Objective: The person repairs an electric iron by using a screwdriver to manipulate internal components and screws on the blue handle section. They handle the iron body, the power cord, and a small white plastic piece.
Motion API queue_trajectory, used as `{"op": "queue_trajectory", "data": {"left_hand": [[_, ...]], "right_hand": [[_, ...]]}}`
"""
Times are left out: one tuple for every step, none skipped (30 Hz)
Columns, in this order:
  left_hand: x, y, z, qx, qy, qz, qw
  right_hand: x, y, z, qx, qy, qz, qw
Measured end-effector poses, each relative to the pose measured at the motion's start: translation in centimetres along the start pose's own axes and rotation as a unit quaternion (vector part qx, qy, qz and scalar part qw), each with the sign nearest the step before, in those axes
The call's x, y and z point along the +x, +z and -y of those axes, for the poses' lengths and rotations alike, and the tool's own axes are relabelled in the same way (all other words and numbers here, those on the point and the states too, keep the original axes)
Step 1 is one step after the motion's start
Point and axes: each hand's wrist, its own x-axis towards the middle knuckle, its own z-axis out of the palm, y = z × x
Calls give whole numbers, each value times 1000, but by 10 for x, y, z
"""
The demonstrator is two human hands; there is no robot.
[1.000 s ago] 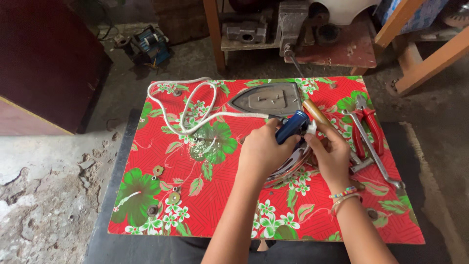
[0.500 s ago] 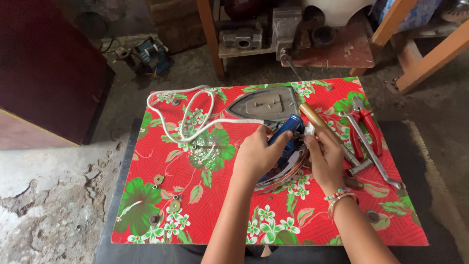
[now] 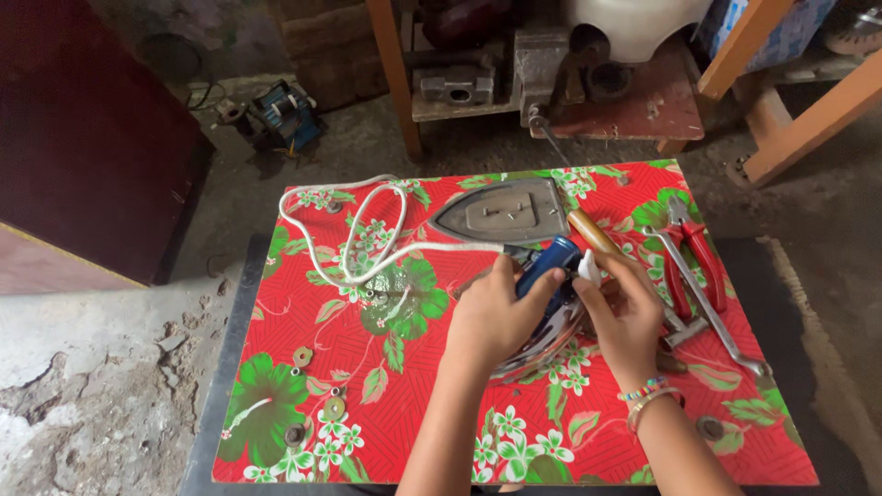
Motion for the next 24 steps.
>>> {"op": "queue_trajectory", "data": {"left_hand": [[-1, -2, -1, 7, 1, -2, 1000], [-2, -4, -2, 11, 2, 2, 1000], [-2, -5, -3, 15, 2, 6, 1000], [-2, -4, -4, 18, 3, 13, 1000], [-1, -5, -4, 0, 0, 21, 1000], [1, -7, -3, -16, -2, 31, 999], [4, -9, -3, -33, -4, 40, 999], [5, -9, -4, -29, -14, 45, 998], [5, -9, -5, -24, -24, 50, 998], [6, -10, -7, -21, -32, 54, 998], [6, -12, -8, -27, -26, 53, 998], [6, -13, -9, -35, -21, 52, 998], [7, -13, -10, -44, -15, 51, 998], [7, -12, -12, -7, -22, 47, 999], [7, -9, -15, 30, -29, 44, 998], [6, -7, -17, 67, -37, 41, 996], [3, -5, -18, 87, -41, 38, 995], [1, -3, -21, 107, -42, 35, 993], [0, -2, -22, 127, -44, 31, 990], [-1, -1, -24, 131, -28, 21, 991], [-4, -1, -25, 135, -12, 12, 991], [-5, -2, -26, 140, 3, 1, 990], [-4, -2, -26, 143, 3, 3, 990], [-4, -3, -26, 145, 0, 5, 989]], "right_hand": [[0, 1, -1, 18, -3, -4, 1000], [-2, 1, -2, -3, -6, -5, 1000], [-3, 1, -3, -24, -10, -5, 1000], [-5, -1, -6, -46, -12, -6, 999], [-6, -3, -8, -68, -13, 0, 998], [-8, -3, -10, -89, -14, 4, 996], [-8, -3, -13, -110, -14, 8, 994], [-8, -3, -16, -100, -9, 11, 995], [-8, -3, -18, -90, -4, 13, 996], [-5, -3, -21, -80, -1, 15, 997], [-3, -2, -23, -19, 28, 19, 999], [-1, -2, -25, 41, 55, 24, 997], [1, -2, -26, 100, 82, 29, 991], [1, -3, -27, 99, 122, 24, 987], [2, -3, -28, 98, 162, 19, 982], [1, -2, -28, 97, 203, 14, 974], [0, -3, -27, 87, 198, 13, 976], [-1, -3, -25, 78, 192, 12, 978], [-1, -2, -24, 68, 185, 10, 980], [-1, 0, -22, 64, 158, 6, 985], [-1, 1, -21, 60, 130, 2, 990], [0, 2, -19, 56, 102, -2, 993], [1, 2, -17, 52, 83, 2, 995], [1, 3, -16, 49, 65, 7, 997]]}}
